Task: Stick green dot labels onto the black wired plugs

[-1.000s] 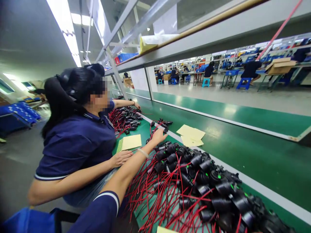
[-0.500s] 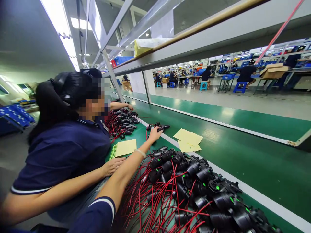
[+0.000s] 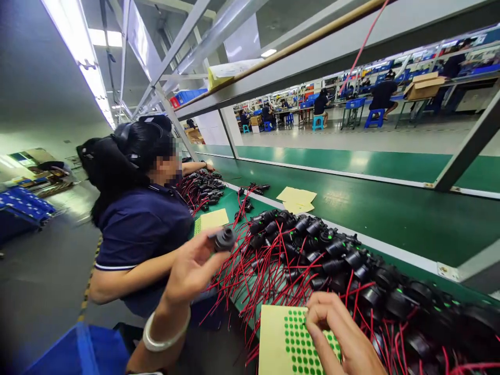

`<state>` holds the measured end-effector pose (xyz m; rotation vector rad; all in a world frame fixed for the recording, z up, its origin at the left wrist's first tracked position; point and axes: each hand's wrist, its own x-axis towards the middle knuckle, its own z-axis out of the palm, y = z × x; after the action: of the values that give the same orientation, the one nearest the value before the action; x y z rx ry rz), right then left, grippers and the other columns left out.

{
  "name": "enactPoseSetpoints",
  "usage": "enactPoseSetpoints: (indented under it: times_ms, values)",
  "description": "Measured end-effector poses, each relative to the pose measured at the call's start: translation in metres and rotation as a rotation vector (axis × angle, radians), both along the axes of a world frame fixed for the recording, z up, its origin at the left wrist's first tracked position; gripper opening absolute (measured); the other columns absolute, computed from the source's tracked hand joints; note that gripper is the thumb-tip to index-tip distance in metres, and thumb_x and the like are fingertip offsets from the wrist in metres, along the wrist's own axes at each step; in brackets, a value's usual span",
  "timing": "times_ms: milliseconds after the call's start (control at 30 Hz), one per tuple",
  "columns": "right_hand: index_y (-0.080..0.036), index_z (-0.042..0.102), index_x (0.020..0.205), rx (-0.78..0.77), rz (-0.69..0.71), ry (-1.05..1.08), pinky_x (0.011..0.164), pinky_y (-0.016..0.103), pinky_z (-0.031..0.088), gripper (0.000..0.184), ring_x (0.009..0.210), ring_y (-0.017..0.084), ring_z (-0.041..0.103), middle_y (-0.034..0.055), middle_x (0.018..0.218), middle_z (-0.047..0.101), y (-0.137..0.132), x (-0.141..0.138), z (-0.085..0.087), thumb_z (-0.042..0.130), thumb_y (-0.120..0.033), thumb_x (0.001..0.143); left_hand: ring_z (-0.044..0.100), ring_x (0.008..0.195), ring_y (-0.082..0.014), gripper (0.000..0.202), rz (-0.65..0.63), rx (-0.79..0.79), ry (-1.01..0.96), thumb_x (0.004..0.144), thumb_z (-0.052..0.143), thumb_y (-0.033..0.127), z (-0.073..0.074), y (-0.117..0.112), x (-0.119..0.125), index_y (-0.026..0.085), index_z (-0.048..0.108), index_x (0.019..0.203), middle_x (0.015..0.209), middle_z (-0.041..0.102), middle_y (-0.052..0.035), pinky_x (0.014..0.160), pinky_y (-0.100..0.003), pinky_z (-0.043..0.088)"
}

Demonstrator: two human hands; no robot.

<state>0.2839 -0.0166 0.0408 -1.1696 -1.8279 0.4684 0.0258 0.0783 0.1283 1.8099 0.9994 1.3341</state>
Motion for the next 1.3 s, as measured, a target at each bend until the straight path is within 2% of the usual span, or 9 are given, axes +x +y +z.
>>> enactPoseSetpoints:
  times_ms: [133,267,533,667,767,867,1000,1100,1300]
  values:
    - [-0.023,0.051,0.087,0.043,0.009,0.011,0.071,0.018,0.051,0.009,0.088,0.014,0.059,0.0057,0.1,0.055,-0.012,-0.019,0.046,0.046,-0.023,0.094,0.067,0.084,-0.0188,0.027,-0.143,-0.214,0.019,0.079,0.065,0.017,-0.035,-0.058,0.018,0.018,0.065,0.106,0.094,0.07,-0.0055,0.079,-0.027,0.054]
    - [-0.024,0.051,0.092,0.071,0.057,-0.024,0.077,0.024,0.051,0.007,0.093,0.015,0.058,0.0067,0.102,0.052,-0.021,-0.038,0.066,0.045,-0.019,0.094,0.066,0.086,-0.0188,0.029,-0.122,-0.264,-0.001,0.078,0.065,0.017,-0.053,-0.082,0.029,0.02,0.064,0.107,0.096,0.069,-0.005,0.08,-0.026,0.053]
    - [-0.021,0.051,0.1,0.085,0.065,-0.082,0.081,0.032,0.05,0.012,0.101,0.019,0.055,0.0094,0.106,0.051,-0.025,-0.049,0.062,0.044,-0.015,0.094,0.063,0.086,-0.0167,0.026,-0.058,-0.161,0.083,0.078,0.066,0.015,-0.06,-0.095,0.036,0.021,0.06,0.102,0.096,0.065,-0.0037,0.076,-0.025,0.051]
    - [-0.021,0.051,0.1,0.117,0.041,-0.082,0.08,0.031,0.05,0.01,0.099,0.019,0.055,0.0092,0.105,0.051,-0.025,-0.048,0.063,0.046,-0.015,0.093,0.06,0.089,-0.0158,0.025,-0.015,-0.143,-0.002,0.078,0.066,0.015,-0.065,-0.097,0.041,0.022,0.054,0.099,0.098,0.061,-0.0033,0.077,-0.025,0.049]
    - [-0.022,0.051,0.096,0.112,0.015,-0.063,0.075,0.03,0.051,0.007,0.094,0.019,0.057,0.0089,0.102,0.051,-0.025,-0.046,0.065,0.047,-0.017,0.093,0.058,0.075,-0.0121,0.027,-0.063,-0.364,-0.192,0.078,0.068,0.019,-0.07,-0.097,0.045,0.023,0.048,0.095,0.085,0.059,0.0007,0.066,-0.021,0.047]
    - [-0.023,0.052,0.094,0.093,0.003,-0.043,0.074,0.029,0.052,0.006,0.094,0.019,0.057,0.0088,0.103,0.051,-0.025,-0.044,0.064,0.047,-0.018,0.093,0.05,0.058,-0.0086,0.033,-0.23,-0.621,-0.432,0.079,0.068,0.027,-0.074,-0.095,0.048,0.022,0.047,0.104,0.072,0.052,0.0037,0.055,-0.02,0.041]
    - [-0.023,0.054,0.092,0.079,-0.003,-0.045,0.076,0.03,0.051,0.008,0.095,0.019,0.057,0.0081,0.103,0.052,-0.023,-0.043,0.061,0.047,-0.019,0.094,0.056,0.063,-0.0146,0.045,-0.358,-0.755,-0.666,0.081,0.06,0.042,-0.08,-0.094,0.049,0.015,0.054,0.117,0.077,0.055,-0.0039,0.06,-0.028,0.045]
    - [-0.022,0.053,0.091,0.067,-0.003,-0.036,0.076,0.031,0.05,0.007,0.095,0.019,0.056,0.008,0.103,0.051,-0.021,-0.044,0.06,0.047,-0.02,0.094,0.061,0.078,-0.0201,0.041,-0.292,-0.697,-0.606,0.088,0.051,0.043,-0.084,-0.098,0.047,0.016,0.055,0.119,0.087,0.061,-0.0077,0.075,-0.035,0.05]
    - [-0.023,0.05,0.096,0.06,0.036,-0.043,0.079,0.03,0.049,0.008,0.097,0.018,0.054,0.0077,0.105,0.05,-0.022,-0.051,0.063,0.047,-0.016,0.094,0.055,0.107,-0.0221,0.035,-0.039,-0.327,-0.224,0.09,0.053,0.032,-0.086,-0.111,0.046,0.022,0.051,0.124,0.116,0.057,-0.0082,0.095,-0.033,0.045]
